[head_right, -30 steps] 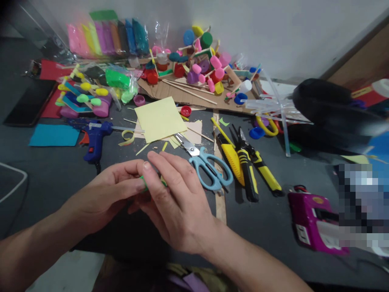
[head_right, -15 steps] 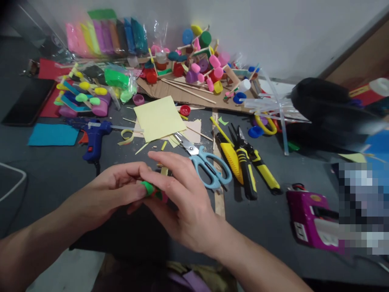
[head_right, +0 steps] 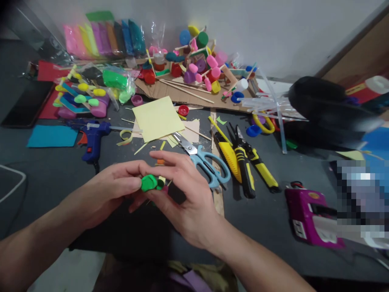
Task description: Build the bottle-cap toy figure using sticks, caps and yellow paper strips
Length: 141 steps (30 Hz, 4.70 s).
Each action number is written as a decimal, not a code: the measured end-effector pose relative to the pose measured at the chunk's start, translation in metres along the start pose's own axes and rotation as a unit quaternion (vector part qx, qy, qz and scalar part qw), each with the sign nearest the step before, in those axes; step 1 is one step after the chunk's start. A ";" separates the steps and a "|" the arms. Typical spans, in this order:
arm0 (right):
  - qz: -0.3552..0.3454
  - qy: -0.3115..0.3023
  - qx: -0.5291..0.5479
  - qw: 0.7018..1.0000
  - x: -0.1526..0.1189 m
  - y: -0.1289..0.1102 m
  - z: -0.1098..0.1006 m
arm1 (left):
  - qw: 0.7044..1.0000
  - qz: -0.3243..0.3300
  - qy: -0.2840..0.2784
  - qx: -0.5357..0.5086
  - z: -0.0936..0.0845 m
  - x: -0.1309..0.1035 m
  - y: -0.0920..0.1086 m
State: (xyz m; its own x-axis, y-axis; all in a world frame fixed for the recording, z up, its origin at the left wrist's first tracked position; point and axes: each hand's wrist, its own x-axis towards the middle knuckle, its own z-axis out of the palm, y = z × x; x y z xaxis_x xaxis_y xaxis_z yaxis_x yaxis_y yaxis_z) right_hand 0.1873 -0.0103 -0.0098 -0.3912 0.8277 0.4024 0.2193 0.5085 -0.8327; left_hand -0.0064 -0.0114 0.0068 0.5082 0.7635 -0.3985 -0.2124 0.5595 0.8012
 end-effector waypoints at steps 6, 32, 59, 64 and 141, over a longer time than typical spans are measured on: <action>-0.039 -0.023 -0.054 0.997 0.002 -0.002 -0.002 | 1.000 -0.002 0.013 0.018 0.002 0.000 0.000; -0.162 0.015 -0.337 0.927 -0.001 0.001 0.007 | 0.996 0.032 0.083 -0.009 0.006 0.000 -0.008; -0.151 0.007 -0.360 0.921 -0.002 -0.001 0.012 | 0.996 0.037 0.086 0.005 0.009 0.000 -0.009; -0.121 -0.016 -0.325 0.938 -0.003 -0.001 0.011 | 0.996 0.044 0.073 0.010 0.010 0.000 -0.009; -0.126 -0.038 -0.184 0.974 0.002 -0.002 -0.005 | 0.997 0.002 0.061 0.039 0.006 0.001 -0.005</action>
State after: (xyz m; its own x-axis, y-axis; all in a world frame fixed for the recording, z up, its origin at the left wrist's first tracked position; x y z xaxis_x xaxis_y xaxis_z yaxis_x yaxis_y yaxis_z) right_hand 0.1904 -0.0089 -0.0060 -0.5359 0.6531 0.5351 0.4089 0.7552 -0.5124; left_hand 0.0004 -0.0152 0.0045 0.4006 0.8018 -0.4433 -0.1468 0.5338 0.8328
